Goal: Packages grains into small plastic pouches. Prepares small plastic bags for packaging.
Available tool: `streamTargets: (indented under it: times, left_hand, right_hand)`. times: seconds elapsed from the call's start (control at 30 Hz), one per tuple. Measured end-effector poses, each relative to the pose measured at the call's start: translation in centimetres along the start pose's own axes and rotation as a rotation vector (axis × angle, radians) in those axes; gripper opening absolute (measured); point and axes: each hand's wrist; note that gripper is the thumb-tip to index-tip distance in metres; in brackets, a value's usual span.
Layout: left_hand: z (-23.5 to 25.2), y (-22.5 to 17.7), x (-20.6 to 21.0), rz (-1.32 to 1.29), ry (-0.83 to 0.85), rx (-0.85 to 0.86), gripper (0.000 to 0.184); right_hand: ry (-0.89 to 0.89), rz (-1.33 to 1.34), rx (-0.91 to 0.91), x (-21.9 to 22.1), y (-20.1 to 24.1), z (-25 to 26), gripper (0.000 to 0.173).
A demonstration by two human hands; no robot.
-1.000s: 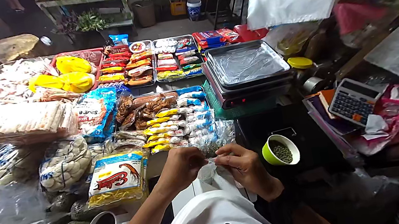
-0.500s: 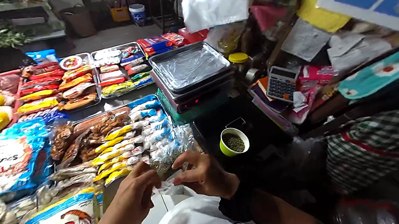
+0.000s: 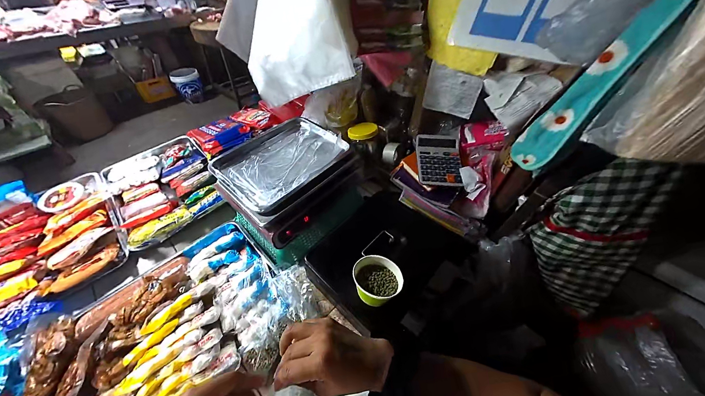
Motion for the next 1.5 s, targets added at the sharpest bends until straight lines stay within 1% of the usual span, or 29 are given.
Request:
streamTargets:
  times: [0.1,0.17,0.2,0.27,0.33,0.37,0.4,0.43,0.47,0.5,0.53,0.57,0.63,0.67,0.7,0.73,0.8,0.83,0.87,0.9,0.93,1.0,1.13,1.2,1.3,1.4,1.47,1.5]
  left_hand:
    - [0.0,0.5,0.9,-0.068,-0.056,0.028,0.028]
    - [-0.2,0.5,1.1,-0.121,-0.042,-0.025,0.032]
    - [-0.3,0.4,1.0,-0.105,-0.047,-0.048,0.032]
    - [-0.4,0.4,0.9,0.028,-0.109,-0.058,0.023]
    - [-0.3,0.7,1.1,0.205,-0.241,0.005,0.008]
    - [0.0,0.9,1.3,0.289,-0.302,0.049,0.007]
    - [0.3,1.0,1.5,0.333,-0.327,0.084,0.011]
    - [0.5,1.0,1.8,0.37,-0.33,0.103,0.016]
    - [0.6,0.8,2.2,0.383,-0.314,0.105,0.019]
    - [0.6,0.4,2.4,0.378,-0.287,0.093,0.02]
    - [0.6,-0.2,2.5,0.362,-0.254,0.075,0.021]
    - [0.6,-0.7,2.5,0.327,-0.218,0.055,0.019]
    - [0.8,-1.3,2.1,0.267,-0.205,0.019,0.018]
    - [0.9,-1.5,1.9,0.231,-0.214,-0.008,0.017]
    - [0.9,-1.6,1.7,0.195,-0.229,-0.036,0.017]
    - [1.0,-1.7,1.5,0.15,-0.243,-0.065,0.018]
    - [1.1,-1.9,1.2,0.014,-0.256,-0.117,0.019]
    - [1.1,-2.1,1.2,-0.06,-0.27,-0.117,0.018]
    - [1.2,-2.5,1.3,-0.12,-0.284,-0.1,0.018]
    - [1.4,-2.9,1.3,-0.157,-0.292,-0.08,0.017]
    - [1.5,-3.4,1.3,-0.17,-0.297,-0.063,0.017]
    - [1.8,-3.8,1.4,-0.147,-0.298,-0.045,0.016]
    - [2.0,-3.1,1.7,-0.063,-0.255,-0.115,0.021]
    - [1.9,-2.2,2.1,-0.06,-0.279,-0.131,0.024]
    - [1.2,-2.0,1.8,-0.104,-0.309,-0.159,0.026]
    - [0.6,-2.0,1.6,-0.144,-0.312,-0.186,0.024]
    - [0.5,-1.8,1.6,-0.162,-0.331,-0.199,0.023]
    - [0.5,-1.7,1.7,-0.168,-0.34,-0.2,0.023]
  right_hand:
    - [0.007,0.008,-0.023,0.2,-0.1,0.1,0.014]
    - [0.008,0.026,-0.029,0.2,-0.3,0.0,0.015]
    - [0.004,0.044,-0.031,0.1,-0.4,0.0,0.015]
    - [0.019,0.073,-0.017,-0.2,-0.4,0.1,0.015]
    - [0.075,0.095,0.031,-0.4,-0.2,0.1,0.012]
    - [0.126,0.087,0.066,-0.5,-0.1,0.2,0.011]
    - [0.182,0.065,0.106,-0.5,0.0,0.3,0.017]
    - [0.242,0.036,0.151,-0.4,0.1,0.3,0.03]
    - [0.287,0.01,0.187,-0.2,0.3,0.4,0.041]
    - [0.297,-0.014,0.195,0.0,0.4,0.3,0.047]
    - [0.263,-0.041,0.181,0.0,0.5,0.1,0.047]
    - [0.178,-0.071,0.164,-0.4,0.7,-0.2,0.043]
    - [-0.082,-0.08,0.222,-2.8,1.5,-1.0,0.031]
    - [-0.231,-0.102,0.26,-4.4,1.6,-1.8,0.033]
    - [-0.373,-0.156,0.294,-6.2,1.3,-3.1,0.042]
    - [-0.48,-0.216,0.346,-8.0,0.7,-4.8,0.057]
    - [-0.581,-0.275,0.509,-9.9,-1.0,-9.3,0.102]
    - [-0.604,-0.254,0.599,-9.9,-2.0,-11.6,0.121]
    - [-0.633,-0.191,0.673,-9.2,-2.9,-13.4,0.132]
    - [-0.67,-0.125,0.715,-8.1,-3.7,-14.6,0.137]
    - [-0.703,-0.08,0.72,-7.0,-4.2,-15.2,0.137]
    - [-0.733,-0.061,0.66,-5.4,-4.9,-14.7,0.126]
    - [-0.687,-0.062,0.664,-5.3,-5.6,-12.3,0.095]
    - [-0.67,-0.023,0.672,-5.4,-5.8,-11.7,0.085]
    - [-0.659,0.116,0.649,-4.9,-5.7,-10.9,0.075]
    - [-0.685,0.283,0.611,-4.6,-5.6,-10.0,0.063]
    - [-0.69,0.304,0.624,-4.8,-5.7,-9.5,0.062]
    - [-0.687,0.285,0.642,-4.9,-5.8,-9.5,0.066]
Point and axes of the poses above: each hand's wrist, its own z-axis towards the middle knuckle, its own x-axis out of the palm, y = z × x, and after that the axes turned 9 degrees about z, right-handed
